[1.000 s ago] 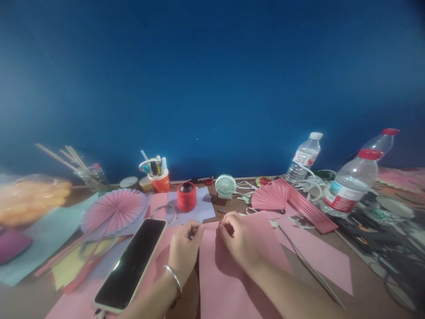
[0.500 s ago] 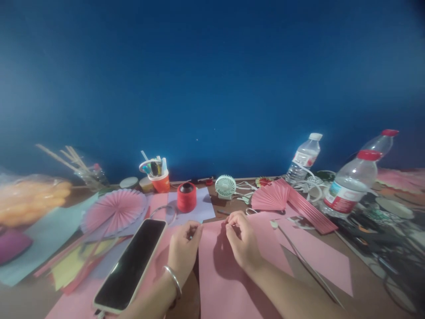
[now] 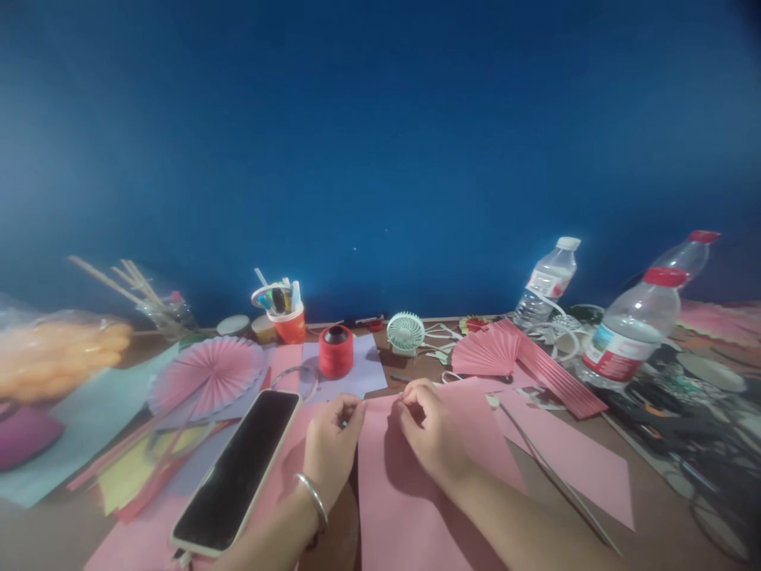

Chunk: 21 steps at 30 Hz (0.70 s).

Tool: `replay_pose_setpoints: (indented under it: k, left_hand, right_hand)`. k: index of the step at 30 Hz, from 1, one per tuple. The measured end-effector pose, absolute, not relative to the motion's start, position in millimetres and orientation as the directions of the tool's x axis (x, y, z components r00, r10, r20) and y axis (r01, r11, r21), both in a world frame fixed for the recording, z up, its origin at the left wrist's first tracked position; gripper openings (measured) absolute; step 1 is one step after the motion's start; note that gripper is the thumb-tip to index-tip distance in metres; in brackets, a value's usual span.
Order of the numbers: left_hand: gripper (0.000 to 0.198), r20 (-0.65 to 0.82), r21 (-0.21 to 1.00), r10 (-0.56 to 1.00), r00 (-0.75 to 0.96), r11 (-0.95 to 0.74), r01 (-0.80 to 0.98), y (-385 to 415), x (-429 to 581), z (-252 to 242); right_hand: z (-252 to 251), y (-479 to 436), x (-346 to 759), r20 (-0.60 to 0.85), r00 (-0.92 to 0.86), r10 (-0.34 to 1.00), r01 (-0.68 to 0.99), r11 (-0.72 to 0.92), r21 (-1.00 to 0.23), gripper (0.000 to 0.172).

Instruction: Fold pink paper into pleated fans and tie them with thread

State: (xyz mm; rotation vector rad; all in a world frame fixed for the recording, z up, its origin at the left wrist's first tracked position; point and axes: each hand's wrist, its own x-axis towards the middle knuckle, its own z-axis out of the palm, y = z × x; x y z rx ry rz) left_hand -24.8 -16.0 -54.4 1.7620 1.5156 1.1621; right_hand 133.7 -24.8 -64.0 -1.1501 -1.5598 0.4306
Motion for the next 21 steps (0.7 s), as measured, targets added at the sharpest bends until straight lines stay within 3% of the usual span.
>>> replay_pose_setpoints:
  k: [5,12,17,21]
  left_hand:
    - [0.023,0.246,0.842,0.969,0.002,-0.215,0.495,-15.5,-24.0,-54.0]
    - [0.022,0.234,0.86,0.972,-0.007,-0.204,0.468,-14.2,-24.5,-56.7]
    - [0.022,0.237,0.85,0.972,-0.004,-0.205,0.485,-15.4,-23.9,-55.6]
    - [0.021,0.234,0.851,0.972,-0.001,-0.205,0.483,-15.4,-24.4,-55.6]
  right_hand:
    - [-63.8,-24.8,133.5,0.513,0.056,0.857,0.449,0.437,-0.779,0.016]
    - [-68.0,-22.6,135.9,0.412,0.201,0.889,0.21,0.371,-0.904,0.018]
    - [-63.2,-22.9,135.1,0.507,0.144,0.85,0.373,0.428,-0.823,0.02]
    - [-59.8,-24.1,134.8,0.504,0.085,0.86,0.455,0.416,-0.787,0.019]
